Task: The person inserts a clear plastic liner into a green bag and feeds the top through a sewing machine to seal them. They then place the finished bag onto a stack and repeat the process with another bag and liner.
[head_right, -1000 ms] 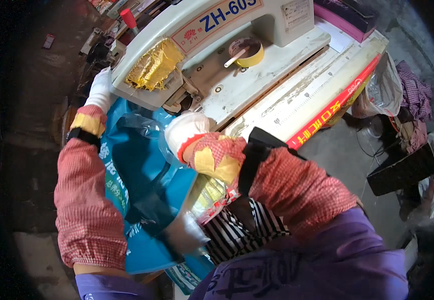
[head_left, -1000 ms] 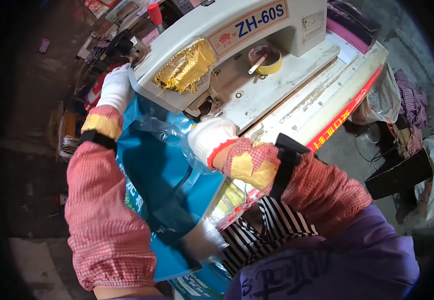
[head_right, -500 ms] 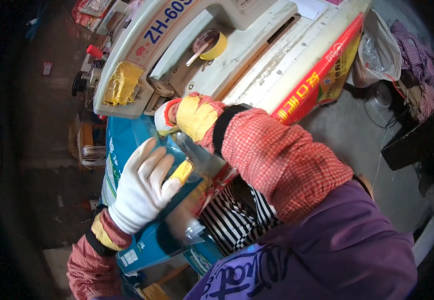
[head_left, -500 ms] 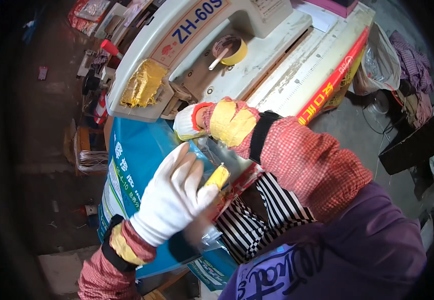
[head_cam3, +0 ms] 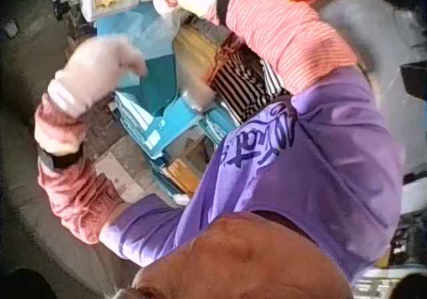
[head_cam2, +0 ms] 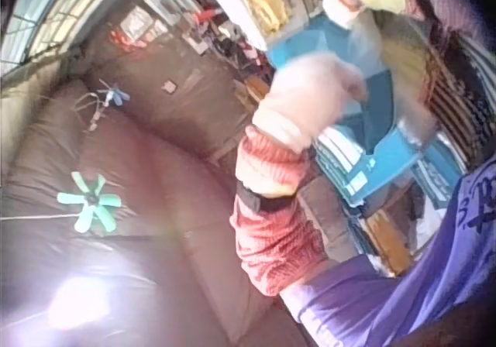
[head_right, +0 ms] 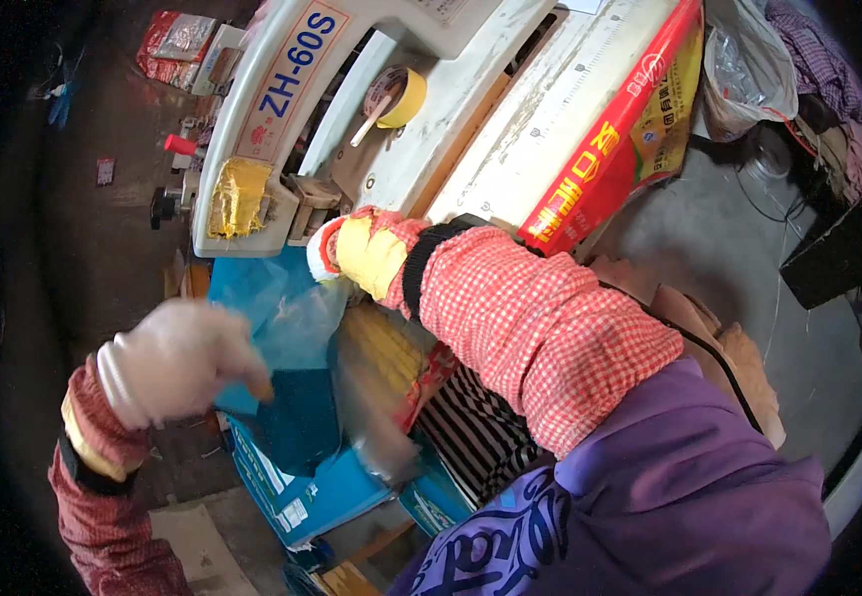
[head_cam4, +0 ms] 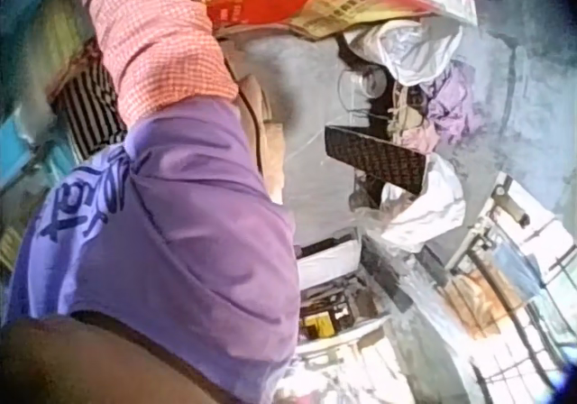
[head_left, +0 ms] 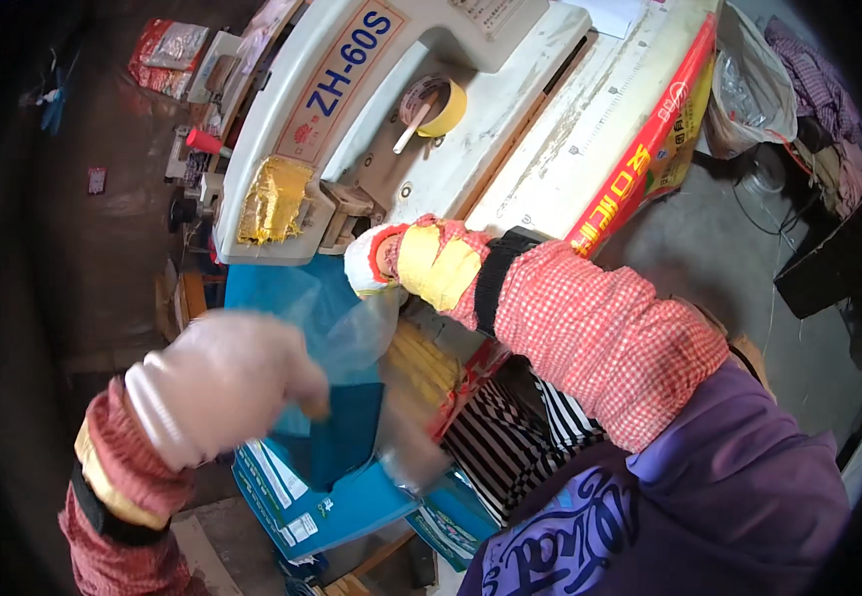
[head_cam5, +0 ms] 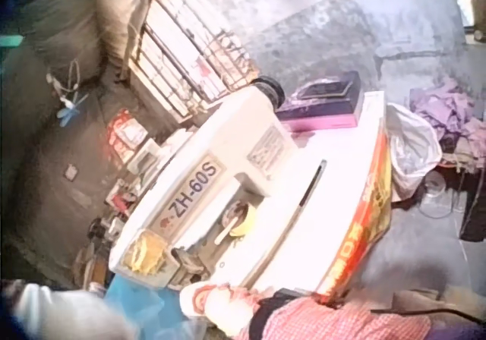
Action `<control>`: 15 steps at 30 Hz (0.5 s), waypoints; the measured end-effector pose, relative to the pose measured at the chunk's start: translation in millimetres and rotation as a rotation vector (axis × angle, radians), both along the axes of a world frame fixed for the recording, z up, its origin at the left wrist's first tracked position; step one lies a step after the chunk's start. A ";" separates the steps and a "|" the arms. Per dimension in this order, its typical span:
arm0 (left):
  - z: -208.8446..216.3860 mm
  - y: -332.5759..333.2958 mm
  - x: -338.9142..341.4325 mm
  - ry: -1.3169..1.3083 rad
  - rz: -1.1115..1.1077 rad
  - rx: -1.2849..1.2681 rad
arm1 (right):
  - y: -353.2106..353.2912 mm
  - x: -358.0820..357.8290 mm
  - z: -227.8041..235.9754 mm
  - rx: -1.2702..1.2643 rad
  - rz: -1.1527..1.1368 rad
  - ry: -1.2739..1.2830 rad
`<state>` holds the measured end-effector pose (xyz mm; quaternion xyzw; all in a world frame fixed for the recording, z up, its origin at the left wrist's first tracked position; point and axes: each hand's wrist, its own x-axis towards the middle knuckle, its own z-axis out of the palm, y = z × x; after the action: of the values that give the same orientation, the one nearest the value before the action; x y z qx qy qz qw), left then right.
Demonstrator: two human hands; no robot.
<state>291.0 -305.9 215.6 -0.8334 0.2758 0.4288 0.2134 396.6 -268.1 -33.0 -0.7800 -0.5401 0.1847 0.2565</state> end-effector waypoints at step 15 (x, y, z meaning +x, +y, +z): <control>-66.6 41.2 -2.5 -0.091 0.290 -0.305 | 24.3 -2.4 -24.8 -0.194 -0.208 -0.042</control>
<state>288.6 -264.7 149.0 -0.9055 0.2046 0.3702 0.0333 394.1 -243.8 -57.8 -0.8565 -0.4415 0.1920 0.1862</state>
